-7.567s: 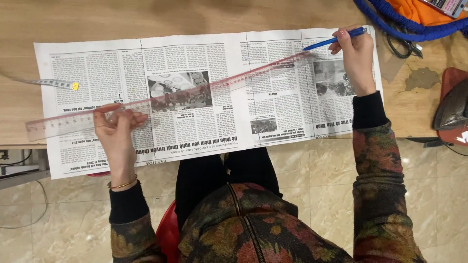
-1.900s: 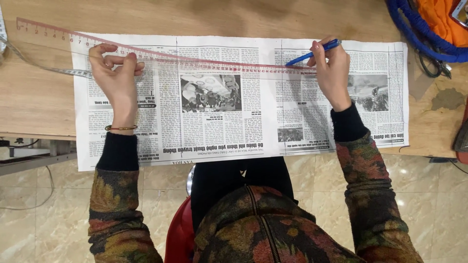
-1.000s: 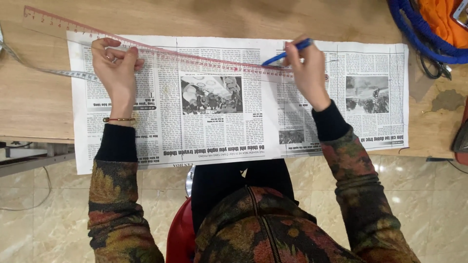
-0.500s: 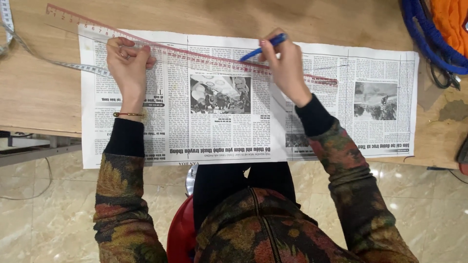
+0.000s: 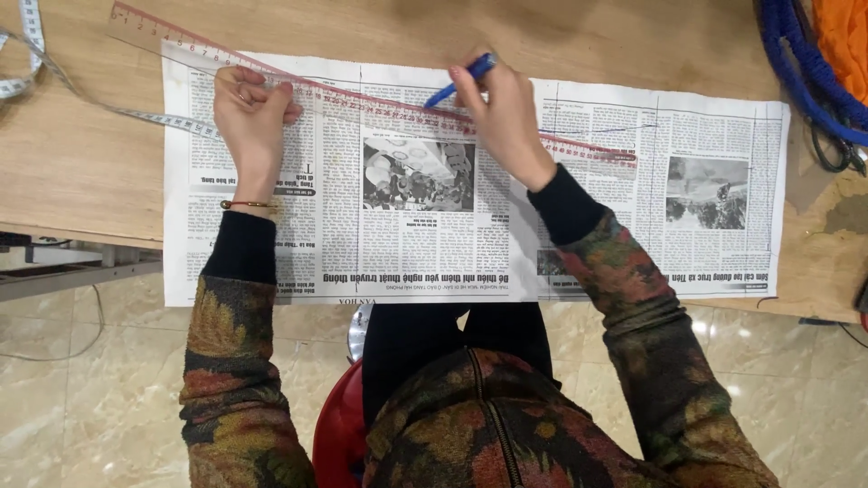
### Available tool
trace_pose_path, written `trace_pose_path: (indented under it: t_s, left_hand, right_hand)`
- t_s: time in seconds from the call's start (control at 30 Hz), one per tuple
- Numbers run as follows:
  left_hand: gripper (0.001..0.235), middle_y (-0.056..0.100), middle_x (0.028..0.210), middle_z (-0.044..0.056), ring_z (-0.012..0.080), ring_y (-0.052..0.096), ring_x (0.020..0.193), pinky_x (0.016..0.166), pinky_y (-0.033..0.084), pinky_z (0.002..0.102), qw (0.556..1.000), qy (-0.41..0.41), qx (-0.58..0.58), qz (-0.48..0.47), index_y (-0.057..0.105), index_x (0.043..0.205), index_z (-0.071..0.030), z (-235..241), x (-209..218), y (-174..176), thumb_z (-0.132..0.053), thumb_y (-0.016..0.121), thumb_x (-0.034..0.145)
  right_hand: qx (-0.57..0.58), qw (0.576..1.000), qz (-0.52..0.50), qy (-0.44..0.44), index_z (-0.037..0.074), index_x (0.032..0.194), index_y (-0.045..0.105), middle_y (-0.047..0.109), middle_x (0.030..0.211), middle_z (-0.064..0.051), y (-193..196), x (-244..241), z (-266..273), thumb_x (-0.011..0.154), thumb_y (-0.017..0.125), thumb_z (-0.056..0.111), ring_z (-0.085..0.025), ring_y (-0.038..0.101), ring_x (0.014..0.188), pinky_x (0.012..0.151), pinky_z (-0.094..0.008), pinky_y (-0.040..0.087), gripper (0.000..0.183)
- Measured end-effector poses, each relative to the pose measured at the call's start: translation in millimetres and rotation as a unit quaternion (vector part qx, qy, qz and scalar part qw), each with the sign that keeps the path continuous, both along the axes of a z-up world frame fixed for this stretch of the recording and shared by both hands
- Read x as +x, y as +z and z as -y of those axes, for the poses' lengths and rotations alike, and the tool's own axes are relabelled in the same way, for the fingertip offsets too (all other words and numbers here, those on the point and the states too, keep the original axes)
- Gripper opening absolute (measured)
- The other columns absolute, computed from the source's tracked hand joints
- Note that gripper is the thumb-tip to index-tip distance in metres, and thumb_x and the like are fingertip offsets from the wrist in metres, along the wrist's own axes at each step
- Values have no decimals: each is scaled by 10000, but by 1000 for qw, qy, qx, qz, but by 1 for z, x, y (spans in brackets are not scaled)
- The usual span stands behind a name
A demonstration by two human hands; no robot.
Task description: The person uses a ruler and a blue pen to measure and draw straight lines on a newspaper spread out on a wooden table. They repeatedly reposition the ruler and mark lines across the paper.
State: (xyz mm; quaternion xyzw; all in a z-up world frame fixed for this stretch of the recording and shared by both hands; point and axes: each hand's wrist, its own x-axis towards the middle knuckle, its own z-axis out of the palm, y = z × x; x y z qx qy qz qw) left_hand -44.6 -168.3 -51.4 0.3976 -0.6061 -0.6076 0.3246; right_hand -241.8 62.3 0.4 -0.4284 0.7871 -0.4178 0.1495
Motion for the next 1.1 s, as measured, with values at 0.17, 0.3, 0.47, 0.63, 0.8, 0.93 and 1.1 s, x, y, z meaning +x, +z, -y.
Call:
trace_pose_path:
  t_s: [0.17, 0.3, 0.47, 0.63, 0.8, 0.93, 1.1]
  left_hand:
    - [329, 593, 646, 9, 147, 708, 540, 585, 665, 256, 1000, 7, 4, 8, 495, 987, -110, -1, -1, 0, 68, 769, 955]
    - [339, 593, 676, 7, 145, 719, 547, 549, 634, 243, 1000, 10, -3, 19, 494, 972, -117, 1, -1, -4, 52, 787, 959]
    - [347, 593, 662, 11, 154, 716, 575, 592, 642, 257, 1000, 4, 2, 2, 488, 971, -129, -1, 0, -1, 57, 781, 961]
    - [362, 577, 663, 14, 161, 732, 622, 604, 647, 244, 999, 3, 15, -33, 484, 981, -124, 6, -1, -16, 91, 774, 963]
    - [287, 664, 954, 49, 140, 721, 815, 784, 686, 239, 992, -41, 106, -46, 453, 1087, -134, -26, 24, 27, 44, 658, 995]
    - [267, 709, 990, 64, 155, 734, 871, 845, 650, 258, 978, -34, 193, -73, 491, 1167, -169, -67, 45, 37, -58, 675, 1008]
    - [211, 694, 1030, 65, 156, 716, 914, 870, 635, 238, 965, -59, 240, -90, 577, 1214, -122, -106, 46, 39, -104, 647, 1015]
  right_hand:
    - [-27, 997, 62, 27, 50, 1031, 626, 642, 796, -15, -12, 11, 35, 1100, 473, 202, -65, 537, 552, 456, -163, 428, 226]
    - [-93, 993, 14, 70, 106, 987, 592, 715, 848, -42, 0, 19, 57, 1082, 487, 272, -159, 789, 804, 616, -222, 550, 218]
    - [91, 995, -46, 16, 123, 942, 570, 608, 784, 4, 13, -27, -19, 1132, 535, 263, -156, 557, 669, 665, -343, 433, 239]
    - [80, 965, -221, -112, 33, 1055, 659, 716, 767, -48, 30, -74, -171, 1182, 650, 201, -193, 709, 691, 612, -355, 496, 210]
    - [36, 974, -100, -199, 44, 1105, 574, 697, 879, -95, 58, -47, -263, 1217, 578, 109, -180, 713, 814, 714, -302, 532, 129]
    - [25, 972, -111, -208, 5, 1121, 573, 718, 892, -115, 54, -45, -293, 1250, 516, 187, -202, 678, 857, 817, -363, 455, 230]
    - [-53, 977, -74, -195, 3, 1139, 546, 712, 911, -166, 40, -63, -295, 1224, 537, 180, -251, 728, 871, 881, -369, 520, 196]
